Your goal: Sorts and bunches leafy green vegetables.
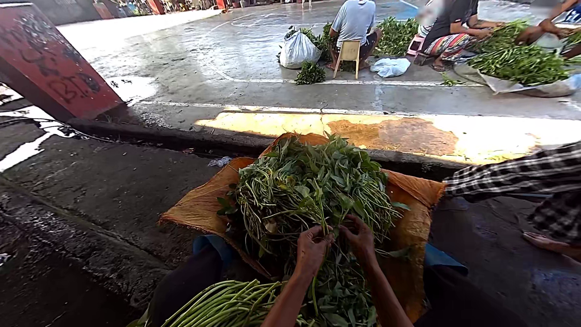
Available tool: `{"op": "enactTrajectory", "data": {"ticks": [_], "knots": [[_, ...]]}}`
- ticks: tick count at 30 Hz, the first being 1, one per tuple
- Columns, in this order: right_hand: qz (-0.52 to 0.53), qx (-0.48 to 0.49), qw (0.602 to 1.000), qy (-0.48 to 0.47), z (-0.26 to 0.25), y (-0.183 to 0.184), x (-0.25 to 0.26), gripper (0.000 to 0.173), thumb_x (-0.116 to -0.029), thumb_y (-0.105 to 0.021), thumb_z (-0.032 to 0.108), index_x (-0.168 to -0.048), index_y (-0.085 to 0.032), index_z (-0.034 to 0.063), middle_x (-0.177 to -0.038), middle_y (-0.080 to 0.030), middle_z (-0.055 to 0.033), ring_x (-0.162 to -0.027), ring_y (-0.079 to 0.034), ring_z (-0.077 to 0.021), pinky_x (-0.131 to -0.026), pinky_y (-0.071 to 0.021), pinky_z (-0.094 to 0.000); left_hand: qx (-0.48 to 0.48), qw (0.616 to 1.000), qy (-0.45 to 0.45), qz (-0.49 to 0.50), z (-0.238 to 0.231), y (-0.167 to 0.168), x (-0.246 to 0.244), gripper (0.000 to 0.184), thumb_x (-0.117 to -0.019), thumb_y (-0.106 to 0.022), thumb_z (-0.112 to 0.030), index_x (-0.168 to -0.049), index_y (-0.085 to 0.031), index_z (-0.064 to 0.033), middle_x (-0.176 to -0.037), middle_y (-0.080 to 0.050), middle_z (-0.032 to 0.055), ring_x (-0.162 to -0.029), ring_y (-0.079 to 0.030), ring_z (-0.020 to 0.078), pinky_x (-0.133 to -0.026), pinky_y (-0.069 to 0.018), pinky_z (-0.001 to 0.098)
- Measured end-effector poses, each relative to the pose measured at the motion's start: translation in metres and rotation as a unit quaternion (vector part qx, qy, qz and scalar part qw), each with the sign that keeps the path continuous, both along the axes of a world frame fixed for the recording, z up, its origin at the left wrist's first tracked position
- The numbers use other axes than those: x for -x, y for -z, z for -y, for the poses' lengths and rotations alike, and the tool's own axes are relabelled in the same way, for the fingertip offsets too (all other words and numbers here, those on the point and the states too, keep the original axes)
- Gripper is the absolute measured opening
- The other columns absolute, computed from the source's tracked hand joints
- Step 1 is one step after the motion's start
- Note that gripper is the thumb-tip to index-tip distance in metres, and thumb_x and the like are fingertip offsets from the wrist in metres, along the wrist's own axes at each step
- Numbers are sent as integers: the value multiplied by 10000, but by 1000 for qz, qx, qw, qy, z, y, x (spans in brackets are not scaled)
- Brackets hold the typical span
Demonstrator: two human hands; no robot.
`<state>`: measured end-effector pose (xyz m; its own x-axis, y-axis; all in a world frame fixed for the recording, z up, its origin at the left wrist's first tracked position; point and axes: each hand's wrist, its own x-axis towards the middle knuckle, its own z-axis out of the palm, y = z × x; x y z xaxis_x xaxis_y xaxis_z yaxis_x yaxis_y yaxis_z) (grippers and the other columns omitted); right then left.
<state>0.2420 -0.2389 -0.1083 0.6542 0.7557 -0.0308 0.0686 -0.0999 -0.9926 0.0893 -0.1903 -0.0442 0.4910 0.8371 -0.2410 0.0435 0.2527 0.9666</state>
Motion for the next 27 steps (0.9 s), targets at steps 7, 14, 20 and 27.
{"op": "enactTrajectory", "data": {"ticks": [7, 14, 20, 27], "knots": [[-33, -152, 987, 48, 1, -52, 41, 350, -843, -738, -24, -1174, -632, -63, -905, -721, -103, -754, -715, -139, -716, -625, -305, -106, 994, -20, -24, 1, 2, -9, 161, -921, -698, -1, -1080, -695, 23, -959, -728, 75, -860, -701, 91, -801, -587, 250], [-20, -187, 980, 56, -1, -44, 57, 168, -905, -653, 28, -1065, -661, -23, -914, -697, -48, -824, -674, -67, -778, -573, -234, -15, 999, -17, 33, 1, -7, -7, 84, -958, -641, 30, -1040, -661, 28, -885, -699, 63, -803, -671, 98, -753, -569, 252], [-90, -149, 984, -28, 2, -45, 62, 189, -1011, -517, 84, -1152, -578, -26, -1015, -686, -79, -879, -664, -91, -794, -557, -251, 29, 998, -5, 48, -2, -6, -5, 175, -1004, -581, 11, -1174, -621, 18, -982, -694, 90, -869, -674, 128, -779, -574, 285], [-133, -216, 966, 46, -2, -48, 66, 107, -899, -652, -36, -1001, -680, -27, -909, -725, -73, -783, -693, -103, -722, -595, -246, 46, 997, -27, 61, -5, -13, -5, 125, -985, -610, 20, -1109, -624, 17, -916, -669, 82, -816, -657, 135, -730, -571, 286]]}}
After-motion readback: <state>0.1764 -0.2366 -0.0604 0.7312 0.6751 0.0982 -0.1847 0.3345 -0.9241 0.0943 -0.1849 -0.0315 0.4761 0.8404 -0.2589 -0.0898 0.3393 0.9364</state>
